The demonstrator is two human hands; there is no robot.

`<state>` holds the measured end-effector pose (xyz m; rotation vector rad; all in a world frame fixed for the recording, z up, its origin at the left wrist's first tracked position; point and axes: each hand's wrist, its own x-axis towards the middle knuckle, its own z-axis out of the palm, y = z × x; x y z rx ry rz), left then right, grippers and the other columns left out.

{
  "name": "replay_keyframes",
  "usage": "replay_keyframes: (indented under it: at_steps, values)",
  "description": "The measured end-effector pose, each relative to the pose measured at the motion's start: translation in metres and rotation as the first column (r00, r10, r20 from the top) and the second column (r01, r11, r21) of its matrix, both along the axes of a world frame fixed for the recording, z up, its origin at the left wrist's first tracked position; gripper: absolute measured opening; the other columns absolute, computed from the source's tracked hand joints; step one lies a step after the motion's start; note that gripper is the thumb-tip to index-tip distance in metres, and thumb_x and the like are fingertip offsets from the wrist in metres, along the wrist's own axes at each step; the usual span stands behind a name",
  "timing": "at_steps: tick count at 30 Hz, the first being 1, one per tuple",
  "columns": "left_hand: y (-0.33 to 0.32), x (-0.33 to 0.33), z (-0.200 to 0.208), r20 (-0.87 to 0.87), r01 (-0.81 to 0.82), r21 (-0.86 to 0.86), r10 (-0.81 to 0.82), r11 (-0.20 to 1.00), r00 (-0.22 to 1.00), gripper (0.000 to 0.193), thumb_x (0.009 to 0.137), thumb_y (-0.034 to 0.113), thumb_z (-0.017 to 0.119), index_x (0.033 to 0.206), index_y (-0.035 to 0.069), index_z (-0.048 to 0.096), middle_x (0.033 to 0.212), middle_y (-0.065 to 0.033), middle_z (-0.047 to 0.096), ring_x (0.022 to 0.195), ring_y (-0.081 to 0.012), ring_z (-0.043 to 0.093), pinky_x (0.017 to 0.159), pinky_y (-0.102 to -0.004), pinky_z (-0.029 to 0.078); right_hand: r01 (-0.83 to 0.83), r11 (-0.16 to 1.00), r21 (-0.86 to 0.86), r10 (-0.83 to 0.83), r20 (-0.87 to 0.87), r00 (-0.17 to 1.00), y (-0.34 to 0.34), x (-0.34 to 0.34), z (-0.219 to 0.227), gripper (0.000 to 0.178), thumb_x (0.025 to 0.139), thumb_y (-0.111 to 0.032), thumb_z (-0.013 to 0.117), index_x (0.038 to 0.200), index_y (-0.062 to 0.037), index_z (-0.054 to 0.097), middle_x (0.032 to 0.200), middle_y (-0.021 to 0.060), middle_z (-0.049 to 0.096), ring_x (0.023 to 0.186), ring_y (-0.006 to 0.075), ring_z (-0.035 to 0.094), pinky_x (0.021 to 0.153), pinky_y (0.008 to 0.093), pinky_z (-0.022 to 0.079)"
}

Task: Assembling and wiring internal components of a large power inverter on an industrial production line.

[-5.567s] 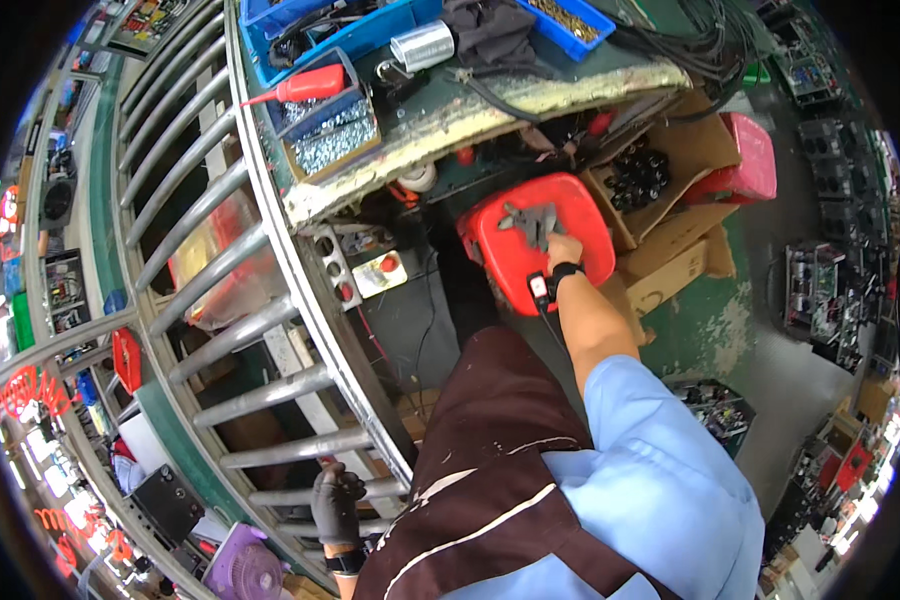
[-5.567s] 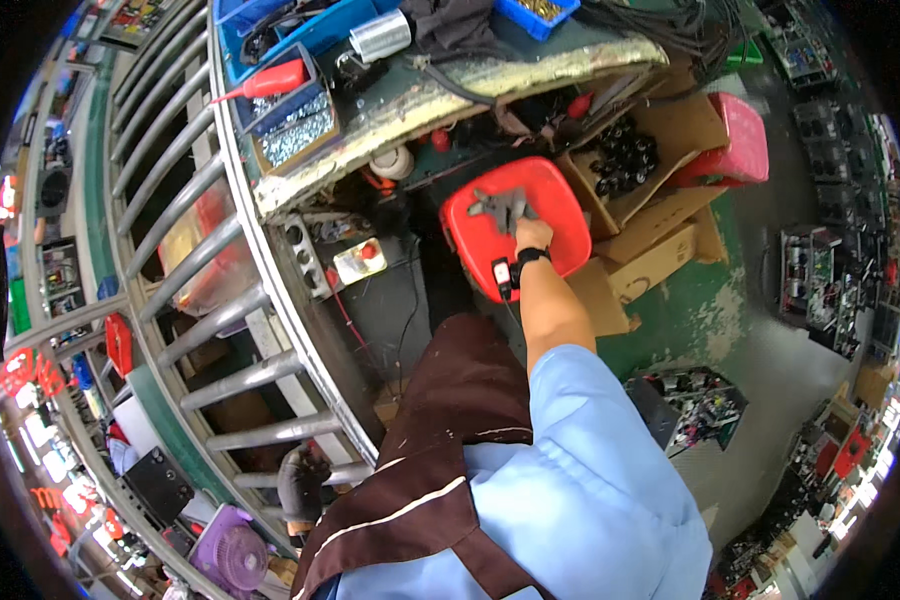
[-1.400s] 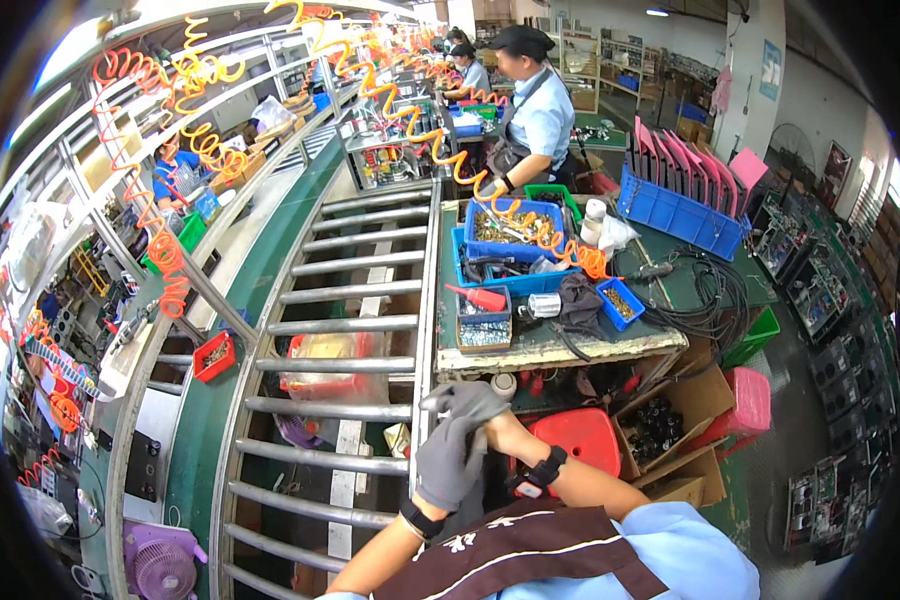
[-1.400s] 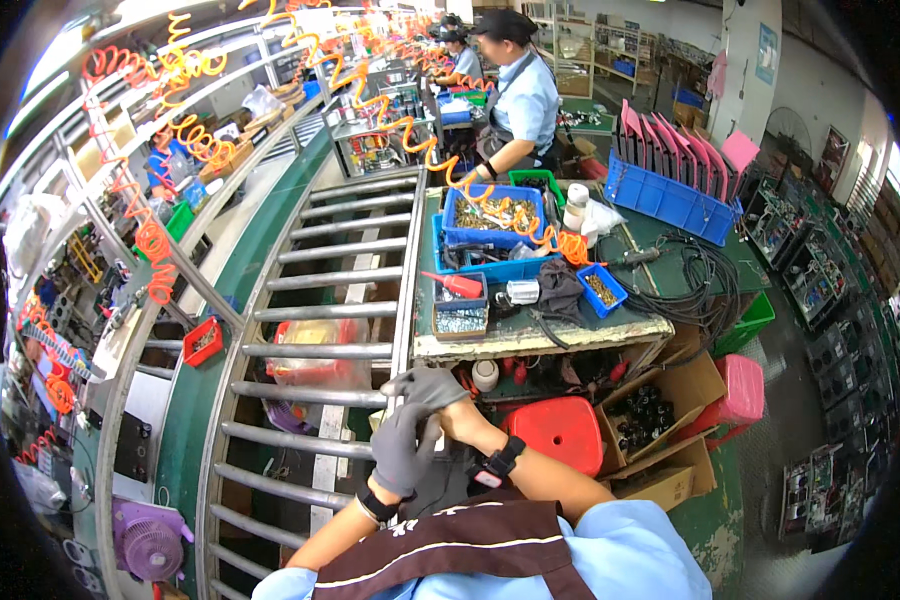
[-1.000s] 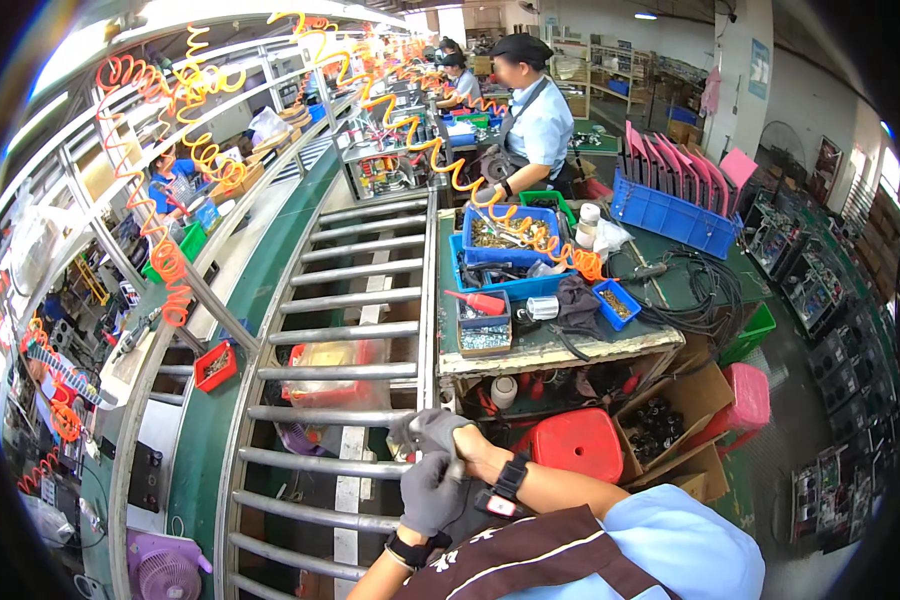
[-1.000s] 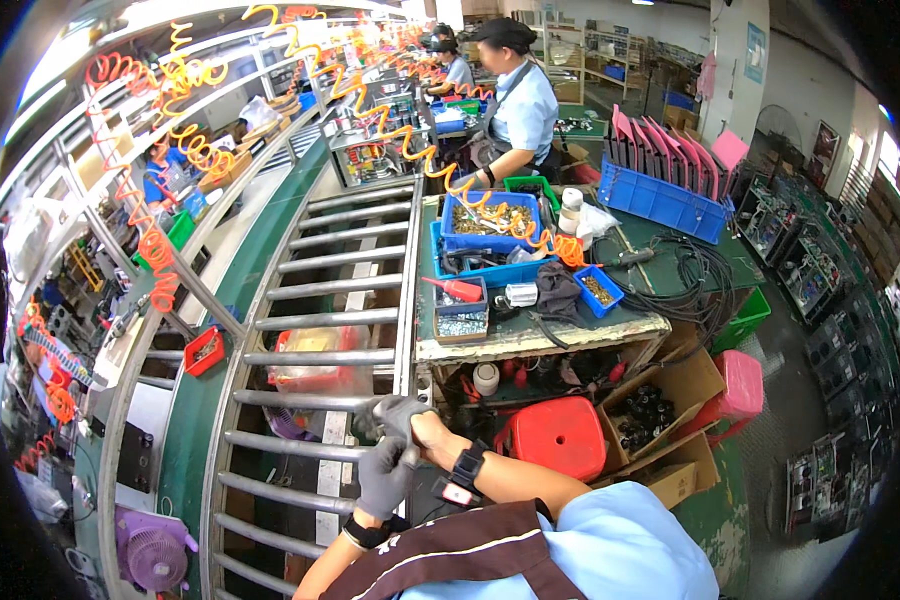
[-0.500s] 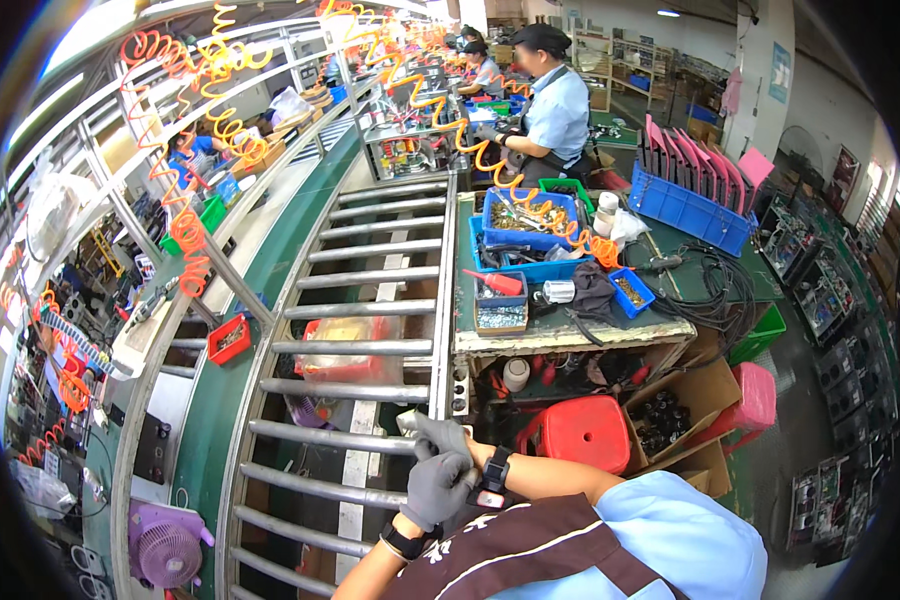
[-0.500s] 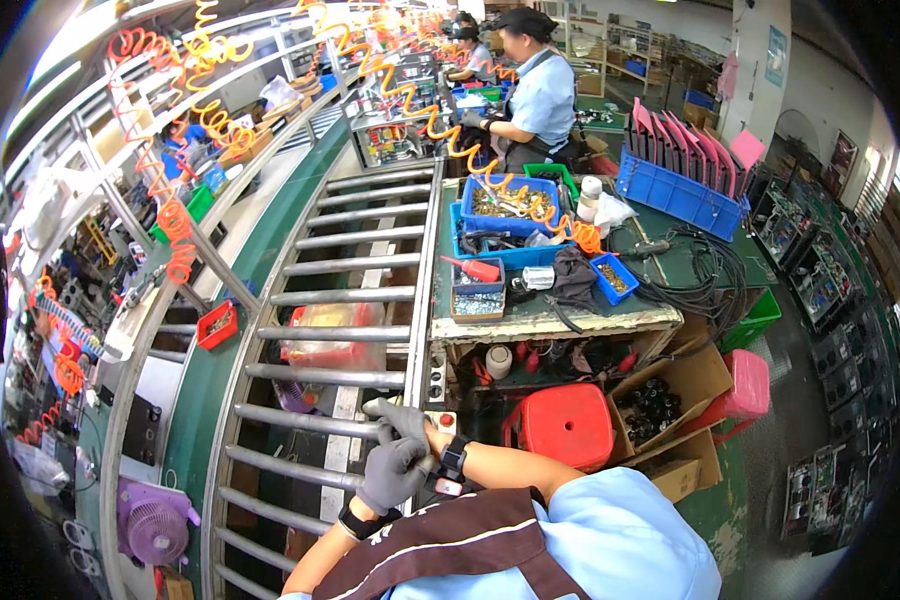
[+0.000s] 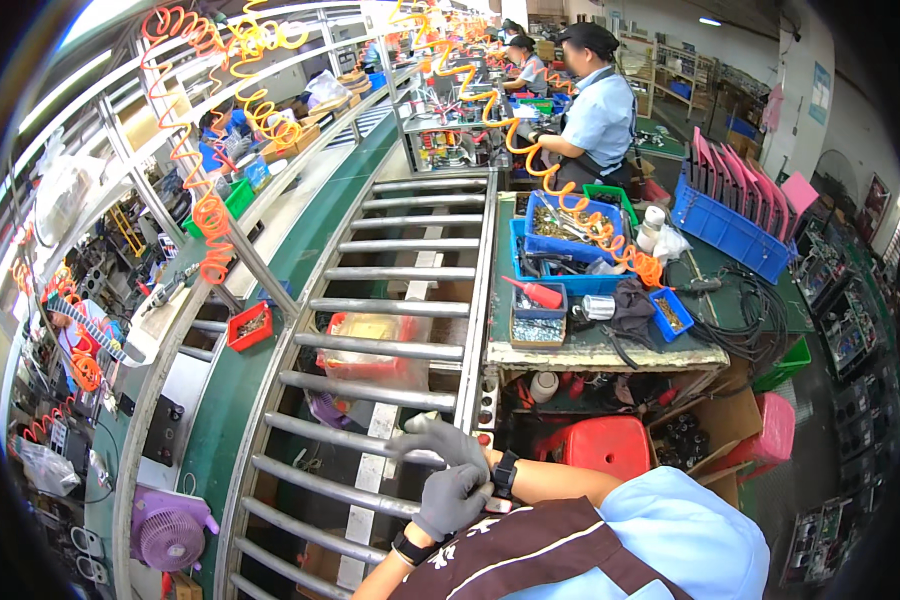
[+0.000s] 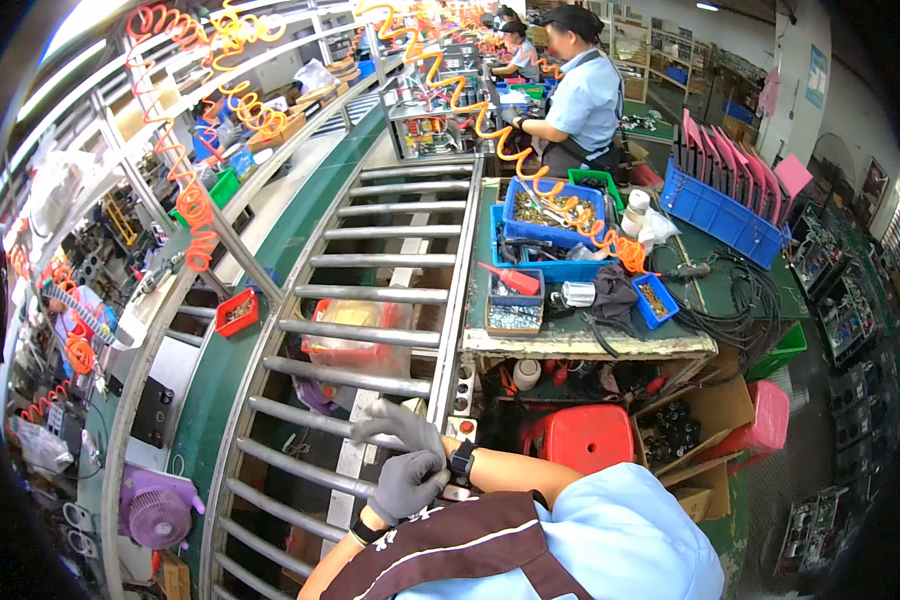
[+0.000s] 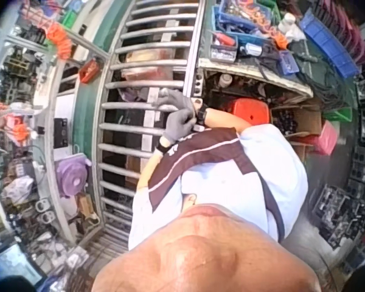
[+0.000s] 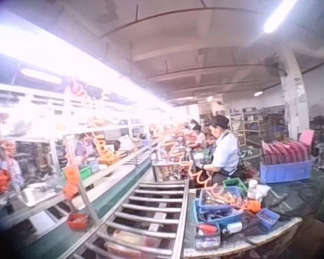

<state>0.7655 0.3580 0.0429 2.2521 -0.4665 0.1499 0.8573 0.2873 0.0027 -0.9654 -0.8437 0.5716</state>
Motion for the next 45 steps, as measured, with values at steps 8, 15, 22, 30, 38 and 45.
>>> replay_keyframes:
  at_steps: [8, 15, 22, 30, 38, 45]
  values:
    - [0.011, 0.071, -0.005, -0.127, -0.085, -0.032, 0.08, 0.996, 0.989, 0.015, 0.076, 0.014, 0.064, 0.07, 0.003, 0.055, 0.063, -0.0135, 0.054, 0.056, -0.0307, 0.055, 0.05, -0.0367, 0.041, -0.08, 0.922, -0.378, -0.121, -0.48, 0.869, 0.033, 0.086, -0.025, 0.037, 0.081, -0.015, 0.057, 0.114, -0.0001, 0.057, 0.091, 0.013, 0.065, 0.084, 0.0195, 0.062, 0.074, 0.0294, 0.051]
    - [-0.001, 0.177, 0.026, 0.004, -0.453, 0.023, 0.453, 0.891, 0.891, 0.018, 0.076, 0.021, 0.068, 0.074, 0.005, 0.06, 0.067, -0.0109, 0.059, 0.06, -0.0275, 0.058, 0.054, -0.034, 0.044, 0.573, 0.708, -0.412, -0.103, 0.743, 0.661, 0.04, 0.204, -0.03, 0.024, 0.082, -0.03, 0.051, 0.084, -0.0114, 0.066, 0.094, 0.0117, 0.065, 0.083, 0.0313, 0.062, 0.072, 0.0459, 0.044]
    - [-0.005, 0.273, 0.043, 0.084, -0.278, 0.514, 0.275, 0.811, 0.958, 0.026, 0.08, 0.028, 0.057, 0.091, 0.004, 0.054, 0.088, -0.0165, 0.056, 0.086, -0.0337, 0.053, 0.071, -0.0439, 0.042, 0.657, 0.474, -0.586, 0.407, 0.807, 0.427, 0.018, 0.277, -0.024, 0.016, 0.071, -0.026, 0.057, 0.074, -0.0122, 0.066, 0.076, 0.0126, 0.064, 0.078, 0.0287, 0.061, 0.067, 0.0389, 0.042]
    - [-0.02, 0.314, 0.028, 0.118, -0.08, 0.157, 0.062, 0.984, 0.991, 0.009, 0.079, 0.01, 0.058, 0.085, 0.004, 0.06, 0.078, -0.0139, 0.059, 0.07, -0.0332, 0.058, 0.06, -0.0379, 0.045, 0.542, 0.555, -0.631, 0.423, 0.775, 0.469, 0.001, 0.279, -0.038, 0.021, 0.071, -0.028, 0.058, 0.078, -0.0101, 0.065, 0.08, 0.0119, 0.063, 0.082, 0.0278, 0.06, 0.069, 0.0399, 0.041]
    - [-0.038, 0.329, 0.032, 0.016, 0.031, 0.189, -0.035, 0.981, 0.999, 0.013, 0.081, 0.015, 0.06, 0.086, 0.003, 0.059, 0.075, -0.0146, 0.06, 0.071, -0.0337, 0.058, 0.064, -0.0386, 0.045, 0.426, 0.62, -0.659, 0.472, 0.747, 0.469, -0.031, 0.296, -0.019, 0.027, 0.07, -0.031, 0.059, 0.082, -0.0079, 0.064, 0.084, 0.0112, 0.062, 0.086, 0.0268, 0.058, 0.071, 0.041, 0.041]
    - [0.0, 0.303, 0.023, -0.366, -0.296, 0.007, 0.278, 0.955, 0.888, 0.017, 0.084, 0.016, 0.058, 0.089, 0.0, 0.061, 0.075, -0.0099, 0.063, 0.07, -0.0174, 0.06, 0.066, -0.0298, 0.048, 0.301, 0.665, -0.684, 0.508, 0.709, 0.489, -0.047, 0.285, -0.006, 0.032, 0.069, -0.033, 0.06, 0.085, -0.0061, 0.063, 0.087, 0.0106, 0.062, 0.09, 0.026, 0.057, 0.073, 0.0419, 0.04]
